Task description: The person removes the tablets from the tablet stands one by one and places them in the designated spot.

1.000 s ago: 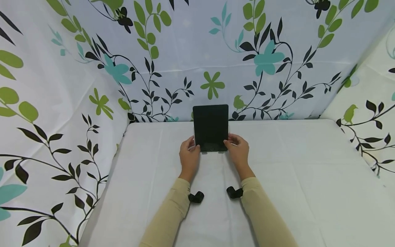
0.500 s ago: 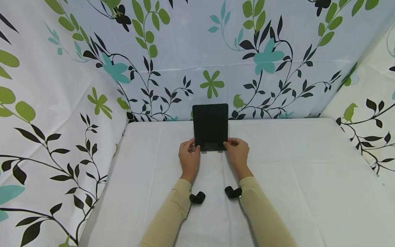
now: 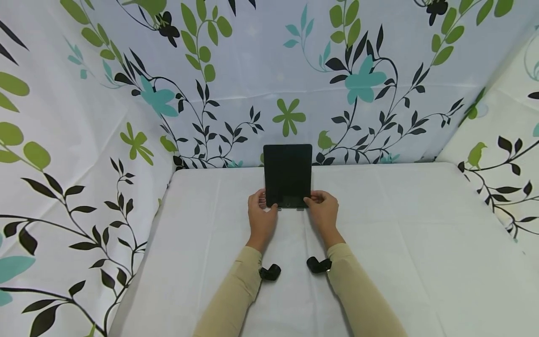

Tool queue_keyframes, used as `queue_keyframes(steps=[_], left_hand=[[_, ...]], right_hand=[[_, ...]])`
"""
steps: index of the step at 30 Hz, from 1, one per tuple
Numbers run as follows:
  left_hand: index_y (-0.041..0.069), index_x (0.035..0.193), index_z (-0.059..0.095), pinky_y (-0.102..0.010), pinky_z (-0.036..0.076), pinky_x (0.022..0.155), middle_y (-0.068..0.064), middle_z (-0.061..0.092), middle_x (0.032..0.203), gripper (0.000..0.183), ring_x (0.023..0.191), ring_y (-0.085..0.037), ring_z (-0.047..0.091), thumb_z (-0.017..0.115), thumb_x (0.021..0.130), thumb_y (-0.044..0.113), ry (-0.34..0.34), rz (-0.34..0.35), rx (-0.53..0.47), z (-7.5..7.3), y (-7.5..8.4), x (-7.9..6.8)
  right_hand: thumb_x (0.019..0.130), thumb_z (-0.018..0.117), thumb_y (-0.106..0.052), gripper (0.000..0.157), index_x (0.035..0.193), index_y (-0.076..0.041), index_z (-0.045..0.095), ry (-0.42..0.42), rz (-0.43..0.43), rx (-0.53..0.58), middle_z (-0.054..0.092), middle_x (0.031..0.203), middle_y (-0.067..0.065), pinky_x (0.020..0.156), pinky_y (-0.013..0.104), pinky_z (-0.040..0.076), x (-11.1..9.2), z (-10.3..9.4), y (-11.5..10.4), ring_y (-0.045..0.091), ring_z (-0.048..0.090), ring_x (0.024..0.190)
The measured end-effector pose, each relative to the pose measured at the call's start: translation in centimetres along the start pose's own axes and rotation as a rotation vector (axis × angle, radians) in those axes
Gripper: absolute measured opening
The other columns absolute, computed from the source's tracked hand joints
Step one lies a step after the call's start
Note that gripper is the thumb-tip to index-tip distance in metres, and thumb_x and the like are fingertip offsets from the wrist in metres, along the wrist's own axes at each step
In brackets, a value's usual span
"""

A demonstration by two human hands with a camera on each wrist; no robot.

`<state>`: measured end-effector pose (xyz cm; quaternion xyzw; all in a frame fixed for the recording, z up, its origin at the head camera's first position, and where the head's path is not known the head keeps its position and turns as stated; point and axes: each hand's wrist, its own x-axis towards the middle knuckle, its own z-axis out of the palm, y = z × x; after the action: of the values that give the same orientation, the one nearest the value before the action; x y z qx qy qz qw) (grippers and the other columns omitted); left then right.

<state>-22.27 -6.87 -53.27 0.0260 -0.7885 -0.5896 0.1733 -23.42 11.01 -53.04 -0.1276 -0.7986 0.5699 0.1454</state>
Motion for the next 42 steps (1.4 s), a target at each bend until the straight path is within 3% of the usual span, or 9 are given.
queue_keyframes(steps=[7, 15, 20, 25, 35, 42], left_hand=[[0.012, 0.135, 0.060, -0.042, 0.053, 0.097, -0.009, 0.058, 0.124, 0.049, 0.108, -0.025, 0.057, 0.063, 0.089, -0.008, -0.044, 0.009, -0.025, -0.5, 0.2, 0.3], [0.010, 0.133, 0.065, -0.039, 0.054, 0.094, -0.011, 0.064, 0.122, 0.046, 0.108, -0.026, 0.059, 0.062, 0.091, -0.010, -0.050, 0.079, -0.062, -0.5, 1.1, 0.6], [0.008, 0.134, 0.065, -0.035, 0.053, 0.093, -0.011, 0.064, 0.126, 0.047, 0.115, -0.025, 0.061, 0.063, 0.091, -0.011, -0.056, 0.123, -0.126, 0.0, 2.1, 0.7], [0.007, 0.137, 0.063, -0.040, 0.055, 0.098, -0.012, 0.062, 0.127, 0.050, 0.117, -0.026, 0.063, 0.062, 0.092, -0.013, -0.105, 0.173, -0.174, 0.5, 3.8, 1.2], [0.004, 0.135, 0.065, -0.031, 0.057, 0.094, -0.014, 0.065, 0.122, 0.050, 0.115, -0.027, 0.064, 0.066, 0.089, -0.014, -0.154, 0.174, -0.235, 3.2, 7.4, 1.8], [0.009, 0.135, 0.066, -0.027, 0.058, 0.091, -0.009, 0.069, 0.121, 0.048, 0.113, -0.020, 0.067, 0.070, 0.090, -0.007, -0.142, 0.084, -0.237, 6.0, 8.9, 0.5]], right_hand=[[0.086, 0.080, -0.007, 0.020, 0.103, 0.002, 0.072, -0.027, -0.028, 0.088, 0.069, 0.093, 0.014, 0.072, 0.016, 0.048, -0.2, -0.6, 0.1, 0.018, 0.061, 0.083], [0.089, 0.077, -0.006, 0.017, 0.103, 0.001, 0.070, -0.051, -0.027, 0.160, 0.068, 0.097, 0.014, 0.076, 0.015, 0.050, -0.5, -1.7, -0.1, 0.014, 0.064, 0.091], [0.091, 0.075, -0.004, 0.018, 0.106, 0.004, 0.070, -0.057, -0.003, 0.208, 0.067, 0.097, 0.009, 0.067, 0.011, 0.050, -0.3, -2.9, -1.0, 0.010, 0.064, 0.089], [0.091, 0.076, -0.005, 0.021, 0.109, 0.003, 0.070, -0.036, -0.021, 0.283, 0.064, 0.096, 0.003, 0.068, 0.012, 0.052, -0.2, -4.5, -2.1, 0.007, 0.063, 0.085], [0.094, 0.073, -0.007, 0.027, 0.120, 0.000, 0.070, 0.052, -0.021, 0.317, 0.066, 0.101, -0.003, 0.079, 0.011, 0.054, 1.2, -8.1, -3.4, 0.009, 0.063, 0.094], [0.097, 0.069, -0.010, 0.032, 0.128, -0.002, 0.068, 0.068, 0.057, 0.270, 0.064, 0.104, -0.008, 0.085, 0.010, 0.052, 2.1, -11.3, -3.9, 0.007, 0.061, 0.101]])
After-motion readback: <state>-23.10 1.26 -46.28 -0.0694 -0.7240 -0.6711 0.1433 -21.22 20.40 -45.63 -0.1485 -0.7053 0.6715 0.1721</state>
